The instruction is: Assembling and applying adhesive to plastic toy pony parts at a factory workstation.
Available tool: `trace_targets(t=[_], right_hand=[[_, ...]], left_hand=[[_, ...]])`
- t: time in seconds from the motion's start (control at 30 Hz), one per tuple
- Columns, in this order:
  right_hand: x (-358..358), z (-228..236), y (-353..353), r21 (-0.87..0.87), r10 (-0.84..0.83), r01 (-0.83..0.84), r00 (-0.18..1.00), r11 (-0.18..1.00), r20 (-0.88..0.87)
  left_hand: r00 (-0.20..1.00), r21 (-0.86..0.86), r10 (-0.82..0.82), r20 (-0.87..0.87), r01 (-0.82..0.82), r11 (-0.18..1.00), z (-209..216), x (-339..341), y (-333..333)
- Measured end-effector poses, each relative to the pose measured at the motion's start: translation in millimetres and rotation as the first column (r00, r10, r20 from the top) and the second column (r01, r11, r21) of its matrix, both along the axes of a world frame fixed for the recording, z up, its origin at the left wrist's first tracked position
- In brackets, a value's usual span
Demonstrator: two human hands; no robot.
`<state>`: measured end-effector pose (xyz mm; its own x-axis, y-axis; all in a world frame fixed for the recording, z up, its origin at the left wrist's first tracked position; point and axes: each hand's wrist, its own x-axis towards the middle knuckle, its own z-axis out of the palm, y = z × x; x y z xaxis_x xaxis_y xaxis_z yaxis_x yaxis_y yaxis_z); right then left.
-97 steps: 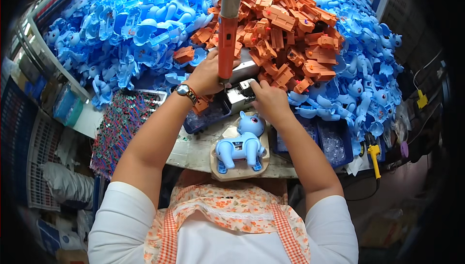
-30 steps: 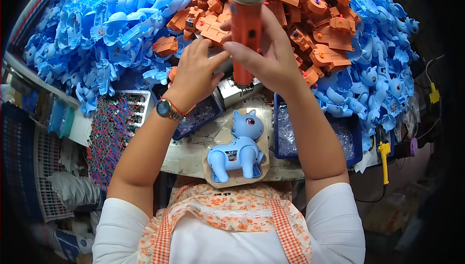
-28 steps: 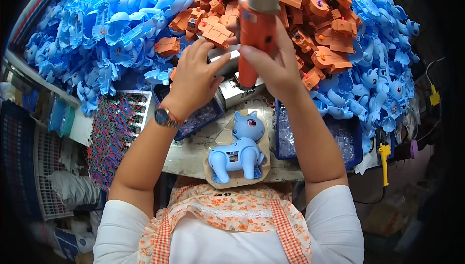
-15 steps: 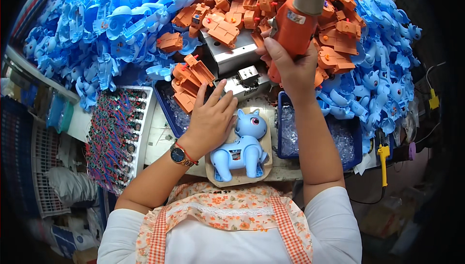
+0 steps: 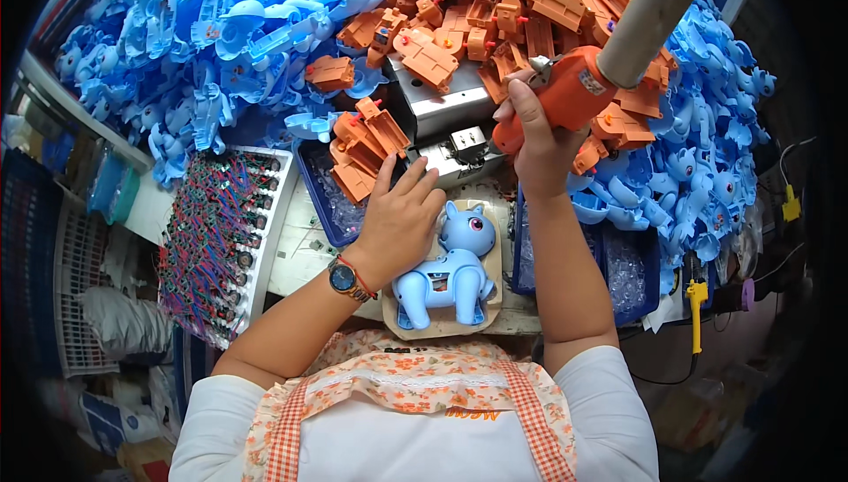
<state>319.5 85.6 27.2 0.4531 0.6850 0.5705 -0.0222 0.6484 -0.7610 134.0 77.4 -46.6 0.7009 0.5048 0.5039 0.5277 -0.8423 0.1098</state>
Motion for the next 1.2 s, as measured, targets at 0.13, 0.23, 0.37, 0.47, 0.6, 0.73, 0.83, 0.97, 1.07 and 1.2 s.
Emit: trace_targets(t=[0.13, 0.23, 0.37, 0.47, 0.6, 0.73, 0.83, 0.97, 1.07, 1.2], right_hand=[[-8.7, -4.9, 3.0, 0.006, 0.018, -0.018, 1.000, 1.000, 0.009], [-17.0, -5.9, 6.4, 0.053, 0.006, -0.004, 0.999, 0.999, -0.032], [-11.2, -13.0, 5.9, -0.018, 0.019, -0.018, 0.999, 1.000, 0.040], [-10.2, 5.5, -7.7, -0.157, 0.130, -0.114, 0.987, 0.981, 0.094], [6.7, 17.2, -32.9, -0.127, 0.096, -0.070, 0.973, 0.989, 0.212], [10.5, 15.8, -46.9, -0.194, 0.136, -0.118, 0.987, 0.974, 0.082], [7.5, 16.9, -57.0, -0.193, 0.189, -0.178, 0.981, 0.965, 0.040], [-1.3, 16.9, -62.4, -0.265, 0.264, -0.254, 0.964, 0.930, 0.004], [-9.3, 17.2, -62.8, -0.261, 0.315, -0.306, 0.949, 0.916, -0.006], [-13.7, 14.4, -64.9, -0.150, 0.286, -0.269, 0.953, 0.951, 0.101]], left_hand=[[0.998, -0.022, 0.049, -0.050, -0.051, 0.998, 0.9, -2.5, -1.6], [0.999, -0.029, 0.029, -0.013, -0.029, 0.999, -0.9, -4.2, -1.2], [1.000, -0.056, 0.010, -0.010, -0.011, 0.998, 5.6, -5.6, -3.0], [0.999, -0.136, -0.008, -0.042, 0.003, 0.991, 17.4, -15.3, -3.8], [0.984, -0.242, -0.139, 0.110, 0.163, 0.957, 31.9, -37.6, -17.5], [0.948, -0.515, -0.245, 0.205, 0.318, 0.796, 23.0, -70.0, -39.3], [0.930, -0.620, -0.229, 0.289, 0.364, 0.695, 9.9, -85.2, -53.2], [0.942, -0.618, -0.134, 0.307, 0.305, 0.725, 4.7, -80.2, -67.4], [0.945, -0.576, -0.068, 0.321, 0.252, 0.778, -9.2, -75.4, -70.8], [0.939, -0.551, -0.015, 0.343, 0.214, 0.807, -17.7, -75.1, -72.0]])
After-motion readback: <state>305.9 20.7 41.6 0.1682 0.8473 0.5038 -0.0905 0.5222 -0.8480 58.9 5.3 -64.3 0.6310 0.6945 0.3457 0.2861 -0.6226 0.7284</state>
